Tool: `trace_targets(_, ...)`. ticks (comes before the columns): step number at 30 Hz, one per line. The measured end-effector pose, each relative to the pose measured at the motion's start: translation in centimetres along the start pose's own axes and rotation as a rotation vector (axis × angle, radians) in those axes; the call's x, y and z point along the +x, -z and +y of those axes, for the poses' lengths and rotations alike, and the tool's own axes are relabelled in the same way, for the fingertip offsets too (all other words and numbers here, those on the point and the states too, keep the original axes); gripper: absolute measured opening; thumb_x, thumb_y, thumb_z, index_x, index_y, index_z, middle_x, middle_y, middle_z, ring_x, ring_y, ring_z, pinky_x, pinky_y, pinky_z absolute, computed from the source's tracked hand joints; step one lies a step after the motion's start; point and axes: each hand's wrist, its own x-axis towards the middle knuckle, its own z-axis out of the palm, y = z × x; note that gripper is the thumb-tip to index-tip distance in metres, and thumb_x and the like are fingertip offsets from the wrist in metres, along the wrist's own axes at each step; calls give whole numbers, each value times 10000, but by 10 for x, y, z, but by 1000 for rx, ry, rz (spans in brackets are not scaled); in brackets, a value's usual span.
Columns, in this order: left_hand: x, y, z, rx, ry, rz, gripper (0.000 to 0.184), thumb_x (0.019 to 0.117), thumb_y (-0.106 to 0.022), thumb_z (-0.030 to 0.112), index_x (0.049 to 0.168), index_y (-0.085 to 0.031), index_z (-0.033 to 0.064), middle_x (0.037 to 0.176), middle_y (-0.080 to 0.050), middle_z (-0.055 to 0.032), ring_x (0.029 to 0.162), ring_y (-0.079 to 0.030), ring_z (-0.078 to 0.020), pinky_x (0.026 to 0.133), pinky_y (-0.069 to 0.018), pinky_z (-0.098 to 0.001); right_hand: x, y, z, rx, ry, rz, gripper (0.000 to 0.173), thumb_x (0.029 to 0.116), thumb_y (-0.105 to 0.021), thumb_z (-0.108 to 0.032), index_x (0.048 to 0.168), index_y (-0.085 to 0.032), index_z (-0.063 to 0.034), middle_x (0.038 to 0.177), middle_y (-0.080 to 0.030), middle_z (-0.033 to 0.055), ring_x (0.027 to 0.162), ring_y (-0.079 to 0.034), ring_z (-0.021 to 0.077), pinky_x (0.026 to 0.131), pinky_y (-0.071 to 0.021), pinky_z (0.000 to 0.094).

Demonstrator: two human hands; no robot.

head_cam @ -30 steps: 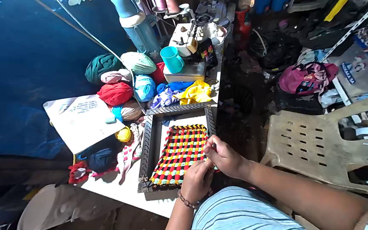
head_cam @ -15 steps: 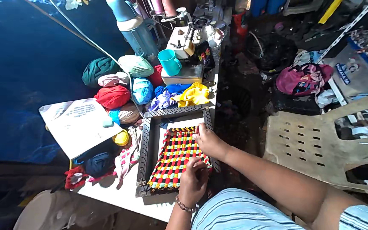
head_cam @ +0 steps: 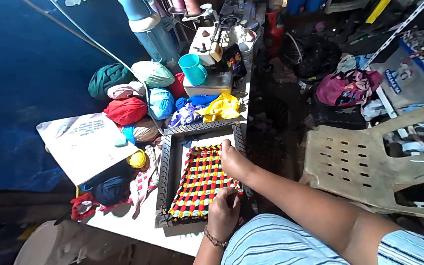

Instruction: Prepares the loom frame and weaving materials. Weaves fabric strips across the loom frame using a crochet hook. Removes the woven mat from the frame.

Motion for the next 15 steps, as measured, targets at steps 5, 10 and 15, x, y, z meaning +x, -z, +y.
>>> trace_targets(5, 2, -1, 1, 82, -29, -15, 178, 850, -681, 127, 989, -596, 57, 777, -699, -36, 676, -674, -56, 681, -585, -191, -6, -4, -13, -131, 65, -97, 381, 1062, -445, -32, 1416, -318, 30, 1247, -597, 255, 1178, -651, 374, 982, -533, 479)
trace_targets(10, 2, -2, 0, 109, -46, -15, 124, 823, -675, 107, 922, -624, 53, 765, -707, -49, 667, -686, -76, 673, -591, -205, -3, -6, -9, -93, 59, -51, 357, 1088, -417, -85, 1418, -340, 27, 1230, -616, 247, 1158, -665, 363, 977, -540, 475)
trace_targets(15, 0, -2, 1, 121, -25, 12, 136, 829, -666, 86, 947, -614, 43, 800, -723, -73, 720, -707, -85, 710, -593, -203, 15, 1, 19, 292, -94, 121, 357, 1103, -421, -142, 1411, -370, 30, 1217, -621, 260, 1103, -672, 357, 939, -545, 493)
